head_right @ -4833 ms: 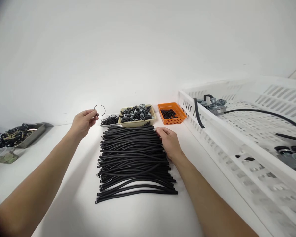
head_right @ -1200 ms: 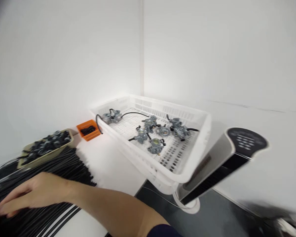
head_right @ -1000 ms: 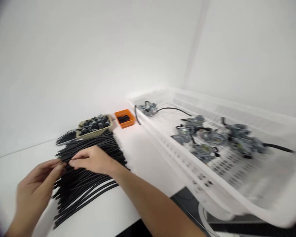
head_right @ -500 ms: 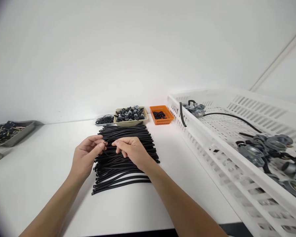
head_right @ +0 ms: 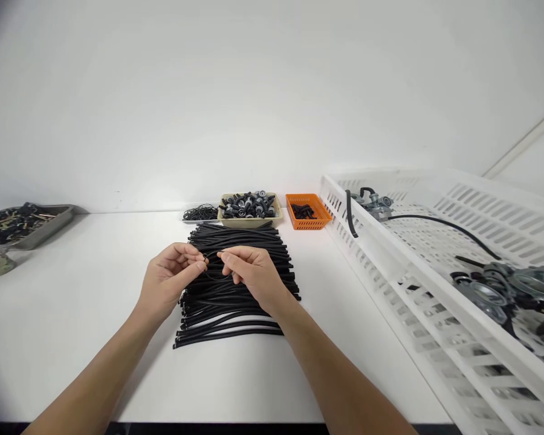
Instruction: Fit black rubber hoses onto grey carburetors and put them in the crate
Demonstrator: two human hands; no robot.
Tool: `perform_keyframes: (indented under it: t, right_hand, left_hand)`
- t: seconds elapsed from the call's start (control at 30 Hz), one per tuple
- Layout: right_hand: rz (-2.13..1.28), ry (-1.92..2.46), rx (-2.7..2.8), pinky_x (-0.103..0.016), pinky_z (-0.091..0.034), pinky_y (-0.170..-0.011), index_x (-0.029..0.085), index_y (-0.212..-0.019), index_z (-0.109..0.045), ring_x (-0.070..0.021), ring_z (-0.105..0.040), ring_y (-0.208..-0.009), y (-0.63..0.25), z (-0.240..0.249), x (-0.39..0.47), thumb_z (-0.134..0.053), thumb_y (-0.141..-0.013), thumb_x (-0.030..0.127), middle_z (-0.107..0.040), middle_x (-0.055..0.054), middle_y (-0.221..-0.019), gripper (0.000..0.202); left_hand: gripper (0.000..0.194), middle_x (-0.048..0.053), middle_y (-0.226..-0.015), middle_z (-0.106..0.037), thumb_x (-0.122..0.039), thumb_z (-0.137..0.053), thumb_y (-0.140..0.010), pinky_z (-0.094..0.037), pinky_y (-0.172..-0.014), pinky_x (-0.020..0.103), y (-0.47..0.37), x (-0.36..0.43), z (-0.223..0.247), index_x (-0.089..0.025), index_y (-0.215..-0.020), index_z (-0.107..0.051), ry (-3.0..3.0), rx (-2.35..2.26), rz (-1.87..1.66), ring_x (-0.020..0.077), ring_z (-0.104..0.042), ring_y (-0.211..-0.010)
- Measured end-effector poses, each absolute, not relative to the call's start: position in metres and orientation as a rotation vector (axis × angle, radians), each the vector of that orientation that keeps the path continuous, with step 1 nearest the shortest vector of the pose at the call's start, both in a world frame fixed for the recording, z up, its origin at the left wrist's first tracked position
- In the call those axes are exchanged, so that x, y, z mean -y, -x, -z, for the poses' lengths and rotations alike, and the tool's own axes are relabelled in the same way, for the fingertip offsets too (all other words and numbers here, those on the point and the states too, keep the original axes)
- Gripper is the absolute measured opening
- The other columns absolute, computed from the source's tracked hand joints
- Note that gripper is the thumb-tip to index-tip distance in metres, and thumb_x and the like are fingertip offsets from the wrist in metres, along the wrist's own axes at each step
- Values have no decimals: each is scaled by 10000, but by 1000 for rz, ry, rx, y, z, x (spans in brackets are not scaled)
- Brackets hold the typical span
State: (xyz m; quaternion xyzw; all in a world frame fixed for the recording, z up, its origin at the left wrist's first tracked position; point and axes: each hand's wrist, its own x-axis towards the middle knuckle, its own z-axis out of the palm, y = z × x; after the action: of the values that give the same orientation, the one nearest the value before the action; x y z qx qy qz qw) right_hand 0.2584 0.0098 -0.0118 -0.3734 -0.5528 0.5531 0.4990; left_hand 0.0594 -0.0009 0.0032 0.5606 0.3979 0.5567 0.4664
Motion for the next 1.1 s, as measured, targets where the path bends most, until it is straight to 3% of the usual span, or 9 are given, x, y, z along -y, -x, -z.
perform_keyframes:
  t: [0.27, 0.43, 0.6, 0.77, 1.0, 1.1]
  right_hand:
    - [-1313, 897, 1372, -288, -345, -567, 207, -702, -770, -101, -480, -588, -258, 9, -8, -721, -921, 409, -708, -15, -739, 302]
    - [-1338, 901, 1376, -283, -340, -573, 214, -747, -791, -100, -464, -595, -258, 9, -8, -777, -891, 400, -684, 5, -714, 235]
    - [-1424, 856, 1289, -278, -292, -559, 215, -815, -811, -89, -454, -582, -260, 13, -10, -801, -884, 415, -676, 9, -723, 212]
    - [-1492, 848, 1245, -274, -278, -560, 205, -801, -804, -85, -466, -577, -260, 11, -11, -797, -882, 435, -672, 2, -727, 245]
    - [-1455, 910, 1281, -269, -324, -558, 218, -849, -829, -94, -460, -595, -256, 9, -9, -877, -754, 368, -667, 15, -711, 184]
    - [-1400, 915, 1320, -276, -346, -567, 218, -808, -820, -102, -462, -603, -256, 8, -7, -837, -786, 354, -669, 12, -699, 138]
  left_hand:
    - [149, 15, -861, -728, -295, -803, -871, -529, -726, 256, -58, 1, 2, -199, -926, -704, -1502, -1067, -1328, 118, -642, -780]
    - [161, 27, -896, -742, -317, -785, -882, -526, -735, 278, -58, 2, 3, -203, -964, -706, -1546, -1107, -1333, 136, -662, -809]
    - [283, 26, -942, -768, -332, -792, -856, -505, -736, 275, -58, 1, 2, -231, -1120, -768, -1648, -1184, -1319, 151, -687, -865]
    - [176, 13, -783, -714, -370, -728, -895, -458, -661, 276, -57, 0, 2, -220, -907, -818, -1739, -1200, -1257, 133, -602, -720]
    - [283, 13, -753, -707, -458, -801, -827, -480, -679, 273, -57, -1, 1, -212, -960, -835, -1471, -1188, -1206, 135, -573, -709]
    - [294, 16, -754, -716, -460, -822, -808, -491, -701, 272, -58, 0, -1, -202, -949, -837, -1431, -1178, -1207, 135, -591, -720]
